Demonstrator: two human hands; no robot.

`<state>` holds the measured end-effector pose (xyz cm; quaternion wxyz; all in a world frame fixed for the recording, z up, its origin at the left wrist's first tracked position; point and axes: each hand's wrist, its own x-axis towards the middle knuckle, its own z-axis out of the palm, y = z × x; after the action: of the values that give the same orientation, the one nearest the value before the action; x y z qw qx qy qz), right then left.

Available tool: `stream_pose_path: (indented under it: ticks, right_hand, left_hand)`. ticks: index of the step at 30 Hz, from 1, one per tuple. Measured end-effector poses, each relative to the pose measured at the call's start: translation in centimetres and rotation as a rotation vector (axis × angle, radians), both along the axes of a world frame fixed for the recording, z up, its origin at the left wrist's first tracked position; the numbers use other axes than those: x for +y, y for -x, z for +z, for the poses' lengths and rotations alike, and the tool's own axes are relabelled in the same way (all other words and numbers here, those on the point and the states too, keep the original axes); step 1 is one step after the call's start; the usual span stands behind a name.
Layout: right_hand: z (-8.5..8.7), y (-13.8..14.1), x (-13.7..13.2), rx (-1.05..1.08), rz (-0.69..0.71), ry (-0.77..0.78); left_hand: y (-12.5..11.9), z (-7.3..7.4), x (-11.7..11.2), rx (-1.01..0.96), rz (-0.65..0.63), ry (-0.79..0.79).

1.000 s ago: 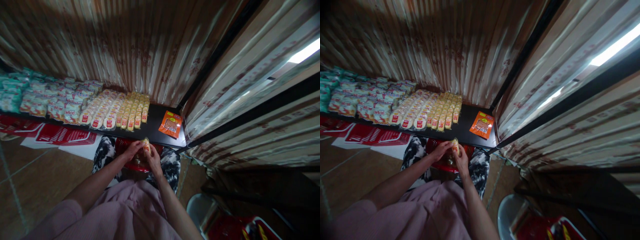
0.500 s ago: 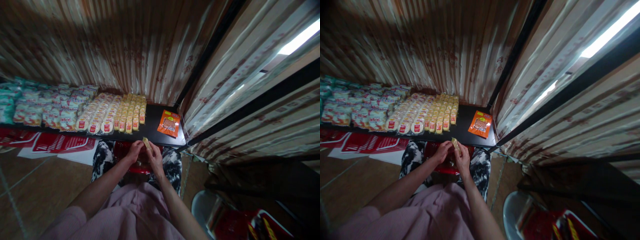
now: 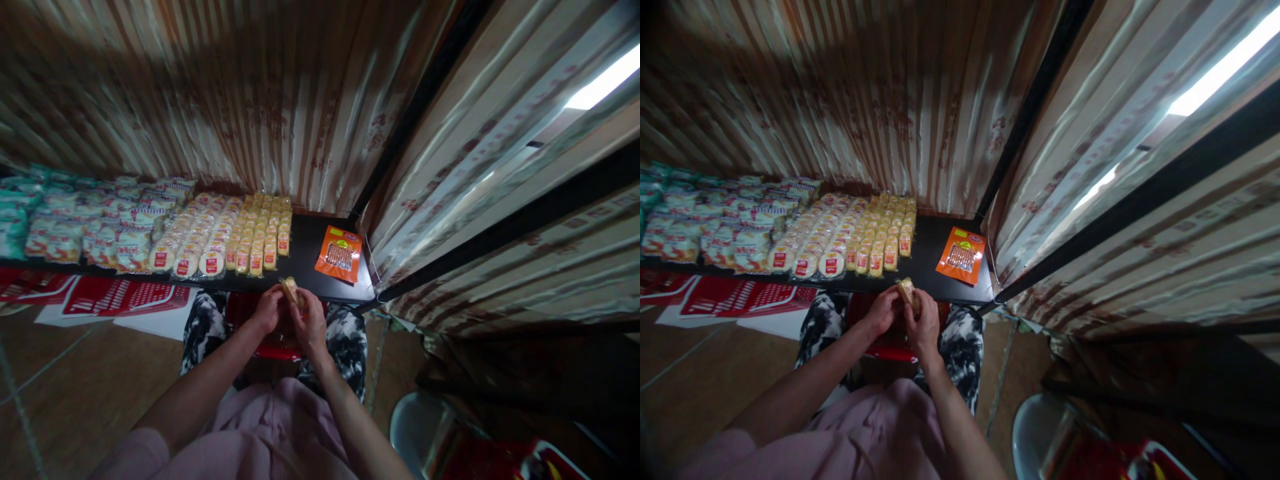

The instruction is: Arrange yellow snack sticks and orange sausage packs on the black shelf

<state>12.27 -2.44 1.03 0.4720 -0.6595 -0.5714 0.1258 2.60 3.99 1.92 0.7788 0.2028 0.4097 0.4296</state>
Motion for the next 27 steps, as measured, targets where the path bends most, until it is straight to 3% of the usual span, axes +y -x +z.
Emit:
stream_pose_path:
  ticks: [6, 16, 27]
  right_hand:
    - [0.5, -0.8, 0.9, -0.079, -0.003, 0.018]
    - [1.6, -2.0, 2.7, -0.245, -0.073, 0.080]
    - [0.6, -3.0, 6.7, -0.113, -0.065, 0.131]
  left_hand:
    - [-0.4, 0.9, 0.6, -0.011, 0.001, -0.024]
    - [-1.0, 2.1, 1.6, 0.160, 0.023, -0.127]
    - [-1.5, 2.5, 3.6, 0.398, 0.055, -0.333]
